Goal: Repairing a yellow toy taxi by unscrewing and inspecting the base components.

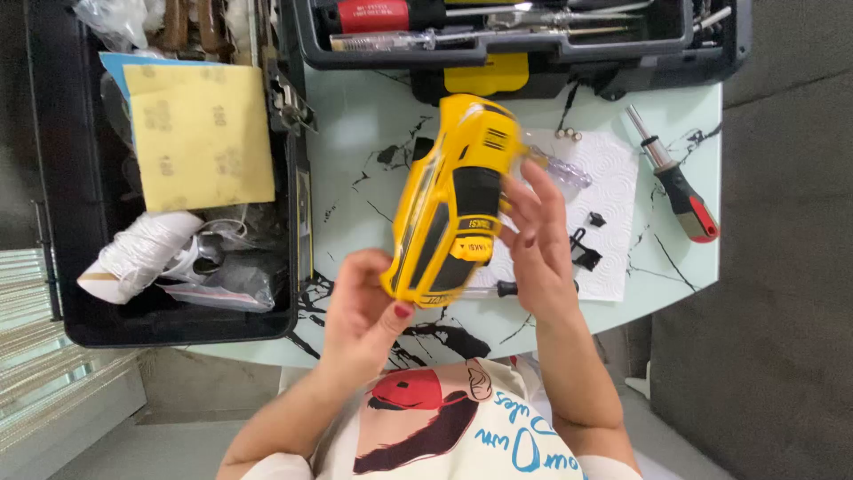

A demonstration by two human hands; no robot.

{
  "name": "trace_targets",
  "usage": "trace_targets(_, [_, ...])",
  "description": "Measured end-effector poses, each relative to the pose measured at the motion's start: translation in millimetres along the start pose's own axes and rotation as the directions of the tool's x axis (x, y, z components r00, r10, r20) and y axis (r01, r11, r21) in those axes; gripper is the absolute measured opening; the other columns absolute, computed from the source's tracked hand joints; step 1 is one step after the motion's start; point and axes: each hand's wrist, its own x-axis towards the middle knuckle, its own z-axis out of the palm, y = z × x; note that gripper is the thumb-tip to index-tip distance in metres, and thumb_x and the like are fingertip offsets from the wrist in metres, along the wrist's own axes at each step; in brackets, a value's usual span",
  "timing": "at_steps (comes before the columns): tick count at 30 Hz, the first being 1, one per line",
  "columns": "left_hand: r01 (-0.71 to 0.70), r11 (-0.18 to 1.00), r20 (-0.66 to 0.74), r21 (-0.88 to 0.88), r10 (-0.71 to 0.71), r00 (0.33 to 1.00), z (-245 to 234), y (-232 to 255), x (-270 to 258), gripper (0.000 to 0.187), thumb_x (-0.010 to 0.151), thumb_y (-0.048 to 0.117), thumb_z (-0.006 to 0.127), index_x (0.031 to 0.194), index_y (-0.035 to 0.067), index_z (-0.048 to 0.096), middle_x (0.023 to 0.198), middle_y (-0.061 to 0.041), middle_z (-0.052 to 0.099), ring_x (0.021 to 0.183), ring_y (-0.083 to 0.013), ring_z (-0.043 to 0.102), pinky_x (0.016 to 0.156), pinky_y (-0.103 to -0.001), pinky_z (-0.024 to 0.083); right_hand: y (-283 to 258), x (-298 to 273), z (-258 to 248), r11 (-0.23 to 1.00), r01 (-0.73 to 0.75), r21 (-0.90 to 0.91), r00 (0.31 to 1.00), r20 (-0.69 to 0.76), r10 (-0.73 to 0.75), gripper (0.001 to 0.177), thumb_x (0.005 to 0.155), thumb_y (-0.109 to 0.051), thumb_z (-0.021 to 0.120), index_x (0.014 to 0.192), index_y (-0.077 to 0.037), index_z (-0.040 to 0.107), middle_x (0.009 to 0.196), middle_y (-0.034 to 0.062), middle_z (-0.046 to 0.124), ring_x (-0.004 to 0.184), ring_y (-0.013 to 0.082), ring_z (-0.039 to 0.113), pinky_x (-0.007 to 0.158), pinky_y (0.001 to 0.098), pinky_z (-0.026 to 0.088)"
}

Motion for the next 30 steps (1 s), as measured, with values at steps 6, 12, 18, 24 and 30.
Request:
trace_targets(6, [0.245,0.969,0.140,0.013,-0.245,0.959,8.5,-45.9,8.7,0.047,0.105,0.014,0.063,0.144,0.002,0.040,0.132,-0.008,0.060,0.124,-0.0190,0.061,0.110,-0.039,0.053,6.8,-18.0,-13.1,0.985,-0.036,0.170,0.999,-0.009,0.038,0.077,0.106,-0.012,0.068,0.171,-0.004,0.028,0.135,0.0164,0.057,0.124,0.0232,0.060,0.100,0.0341,0.051])
trace_targets(12, [0.101,0.850,0.227,0.517,-0.249,0.942,8.9,-18.6,17.3,0.063,0.104,0.019,0.066,0.159,0.004,0.039,0.135,-0.013,0.065,0.124,-0.0204,0.068,0.105,-0.036,0.058,-8.6,-27.4,-9.5,0.982,-0.010,0.187,0.980,-0.194,0.047,0.056,0.107,-0.009,0.054,0.158,0.003,0.035,0.146,0.0156,0.056,0.133,0.0236,0.060,0.113,0.0386,0.050])
trace_targets(18, [0.174,0.806,0.039,0.565,-0.237,0.971,17.0,-0.3,32.6,0.081,0.091,0.022,0.075,0.159,0.006,0.034,0.101,-0.007,0.078,0.090,-0.0157,0.077,0.085,-0.031,0.062,8.7,-26.7,-5.7,0.999,-0.053,-0.008,0.996,-0.071,0.052,0.055,0.114,-0.017,0.048,0.164,0.000,0.035,0.146,0.0129,0.055,0.134,0.0181,0.054,0.118,0.0325,0.042])
trace_targets(24, [-0.051,0.634,0.056,0.772,0.013,0.998,13.9,5.8,48.0,0.078,0.087,0.017,0.080,0.155,0.006,0.044,0.105,-0.009,0.073,0.084,-0.0142,0.075,0.079,-0.028,0.060,25.5,-10.9,2.3,0.820,0.035,-0.571,0.988,-0.106,-0.116,0.041,0.115,-0.017,0.043,0.152,0.002,0.046,0.149,0.0144,0.055,0.135,0.0197,0.055,0.115,0.0319,0.043])
trace_targets(30, [-0.071,0.473,0.054,0.878,0.050,0.997,15.6,6.5,56.7,0.074,0.083,0.020,0.080,0.150,0.008,0.051,0.110,-0.008,0.064,0.076,-0.0166,0.069,0.069,-0.029,0.060,14.2,-10.1,16.7,0.331,0.083,-0.940,0.964,-0.009,-0.266,0.037,0.108,-0.005,0.051,0.144,0.002,0.052,0.133,0.0205,0.066,0.116,0.0353,0.061,0.099,0.0417,0.050])
